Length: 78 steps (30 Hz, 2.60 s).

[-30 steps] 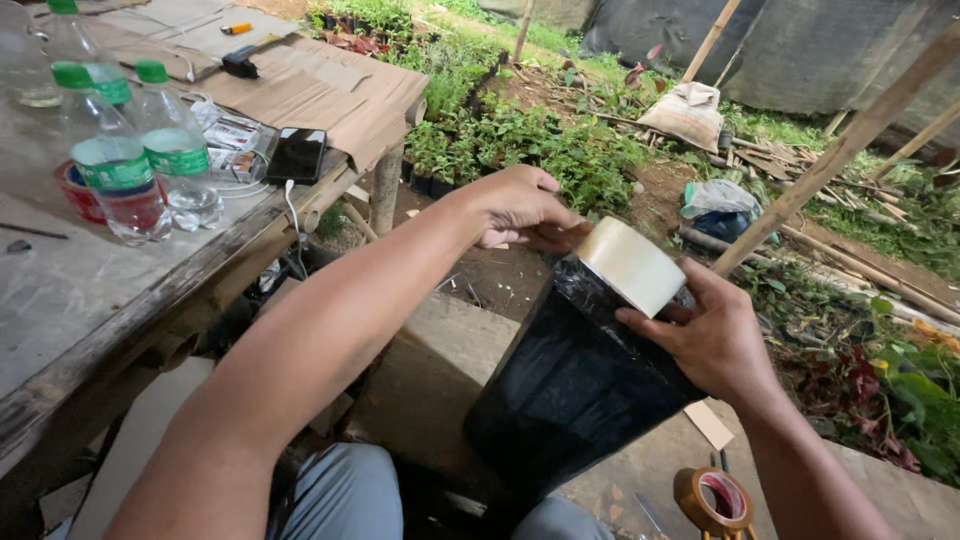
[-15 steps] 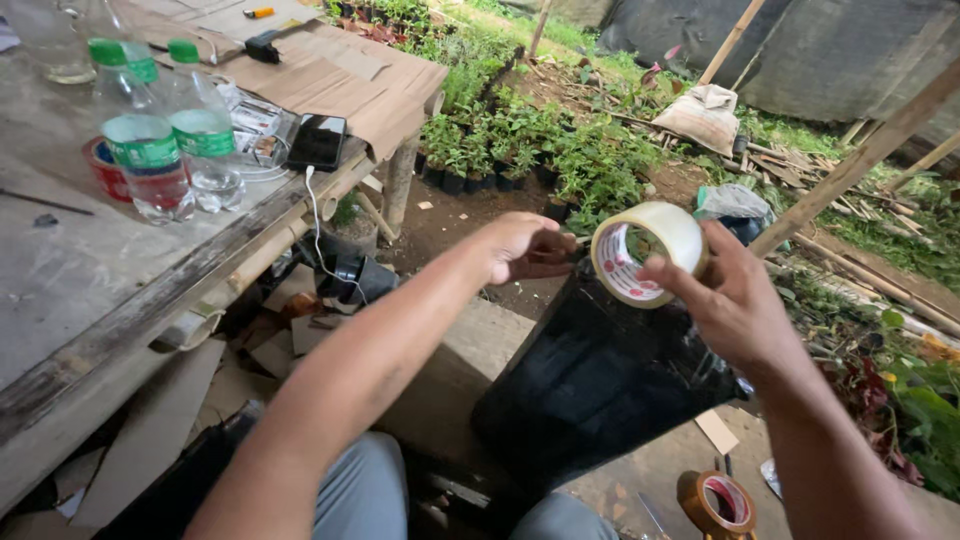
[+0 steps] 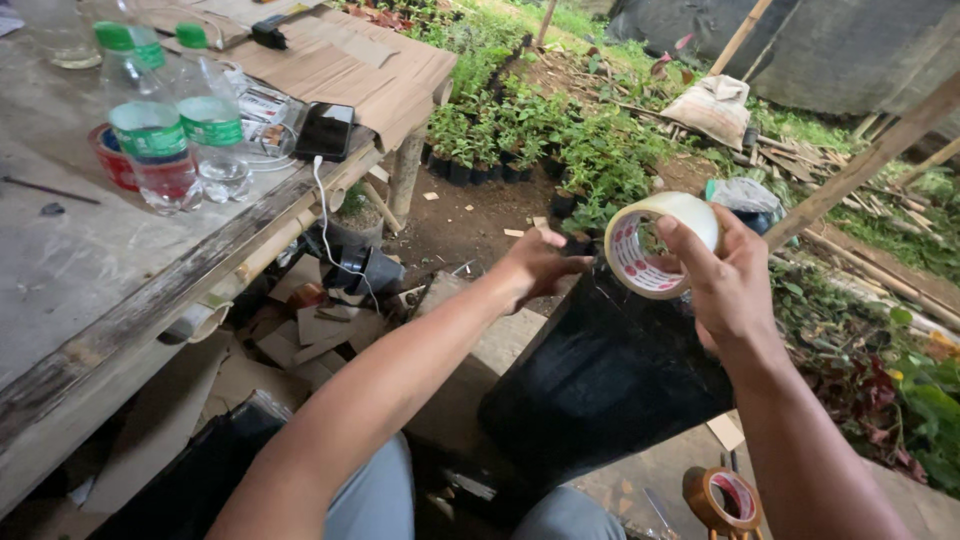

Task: The person wraps a black rectangular package with clear packing tape. They repeatedly pull tape from the roll, apply it along the length of the package, and smooth it down with their hands while rotating the package to cover multiple sides.

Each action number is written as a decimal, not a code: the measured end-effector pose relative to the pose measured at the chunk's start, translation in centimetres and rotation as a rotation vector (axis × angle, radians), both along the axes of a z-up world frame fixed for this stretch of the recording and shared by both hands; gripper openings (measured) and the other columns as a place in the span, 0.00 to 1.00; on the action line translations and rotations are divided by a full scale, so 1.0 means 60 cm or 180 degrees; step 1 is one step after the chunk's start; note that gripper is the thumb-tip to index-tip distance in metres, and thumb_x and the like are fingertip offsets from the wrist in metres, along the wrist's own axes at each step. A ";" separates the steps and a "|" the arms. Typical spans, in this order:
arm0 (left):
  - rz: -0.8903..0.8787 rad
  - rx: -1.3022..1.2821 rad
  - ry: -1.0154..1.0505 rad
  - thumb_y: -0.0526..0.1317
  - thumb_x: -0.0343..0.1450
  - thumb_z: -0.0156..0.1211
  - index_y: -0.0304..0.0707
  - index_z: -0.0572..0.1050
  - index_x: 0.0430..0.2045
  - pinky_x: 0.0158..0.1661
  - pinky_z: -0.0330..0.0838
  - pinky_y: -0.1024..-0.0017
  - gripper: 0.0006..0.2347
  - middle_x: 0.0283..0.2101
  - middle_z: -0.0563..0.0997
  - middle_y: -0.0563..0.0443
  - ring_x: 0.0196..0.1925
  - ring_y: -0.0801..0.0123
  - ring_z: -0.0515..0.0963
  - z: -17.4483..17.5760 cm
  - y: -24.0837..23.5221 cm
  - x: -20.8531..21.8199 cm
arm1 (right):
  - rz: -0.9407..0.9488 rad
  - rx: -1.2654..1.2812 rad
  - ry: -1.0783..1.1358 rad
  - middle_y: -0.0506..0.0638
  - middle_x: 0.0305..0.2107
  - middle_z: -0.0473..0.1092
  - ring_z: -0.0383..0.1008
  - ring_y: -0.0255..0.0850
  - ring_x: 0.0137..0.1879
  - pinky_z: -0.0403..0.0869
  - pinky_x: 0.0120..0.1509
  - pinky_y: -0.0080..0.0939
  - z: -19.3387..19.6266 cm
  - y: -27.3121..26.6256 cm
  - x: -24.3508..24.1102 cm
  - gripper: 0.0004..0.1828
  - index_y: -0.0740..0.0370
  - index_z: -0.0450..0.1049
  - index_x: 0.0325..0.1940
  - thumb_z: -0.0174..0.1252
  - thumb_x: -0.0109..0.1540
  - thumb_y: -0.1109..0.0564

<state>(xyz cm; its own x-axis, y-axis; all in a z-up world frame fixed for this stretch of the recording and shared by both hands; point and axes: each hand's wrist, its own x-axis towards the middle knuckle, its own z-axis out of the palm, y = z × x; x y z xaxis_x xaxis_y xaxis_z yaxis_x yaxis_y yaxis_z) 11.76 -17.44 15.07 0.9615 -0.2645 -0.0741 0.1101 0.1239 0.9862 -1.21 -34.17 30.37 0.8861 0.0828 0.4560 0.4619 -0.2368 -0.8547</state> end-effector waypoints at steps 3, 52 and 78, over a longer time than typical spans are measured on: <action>0.0016 0.0316 -0.0658 0.33 0.65 0.65 0.30 0.65 0.55 0.47 0.78 0.73 0.24 0.48 0.83 0.39 0.48 0.62 0.86 0.009 0.000 -0.031 | -0.0109 0.0064 -0.0115 0.46 0.32 0.72 0.66 0.30 0.33 0.66 0.35 0.33 -0.009 -0.019 0.009 0.14 0.67 0.76 0.48 0.60 0.69 0.52; -0.0610 0.0760 -0.1843 0.43 0.78 0.52 0.37 0.69 0.28 0.39 0.64 0.75 0.11 0.29 0.68 0.60 0.35 0.78 0.65 0.085 -0.033 -0.057 | -0.0675 -0.0378 0.1279 0.43 0.18 0.73 0.67 0.27 0.21 0.65 0.24 0.33 0.007 -0.259 -0.195 0.18 0.64 0.81 0.32 0.57 0.64 0.47; -0.0130 0.3828 -0.4545 0.42 0.57 0.64 0.37 0.62 0.65 0.56 0.51 0.23 0.37 0.68 0.63 0.35 0.67 0.32 0.61 0.200 -0.146 -0.397 | -0.0922 0.1749 0.1444 0.49 0.35 0.76 0.76 0.37 0.38 0.74 0.43 0.42 -0.189 -0.249 -0.159 0.15 0.62 0.77 0.46 0.52 0.66 0.49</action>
<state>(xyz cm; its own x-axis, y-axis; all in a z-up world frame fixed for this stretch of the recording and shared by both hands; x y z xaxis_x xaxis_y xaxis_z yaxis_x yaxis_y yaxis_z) -12.05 -26.21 27.07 0.4529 -0.7104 0.5387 -0.7885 -0.6011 -0.1299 -10.75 -49.13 19.03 0.9480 -0.3145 -0.0488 0.0223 0.2186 -0.9756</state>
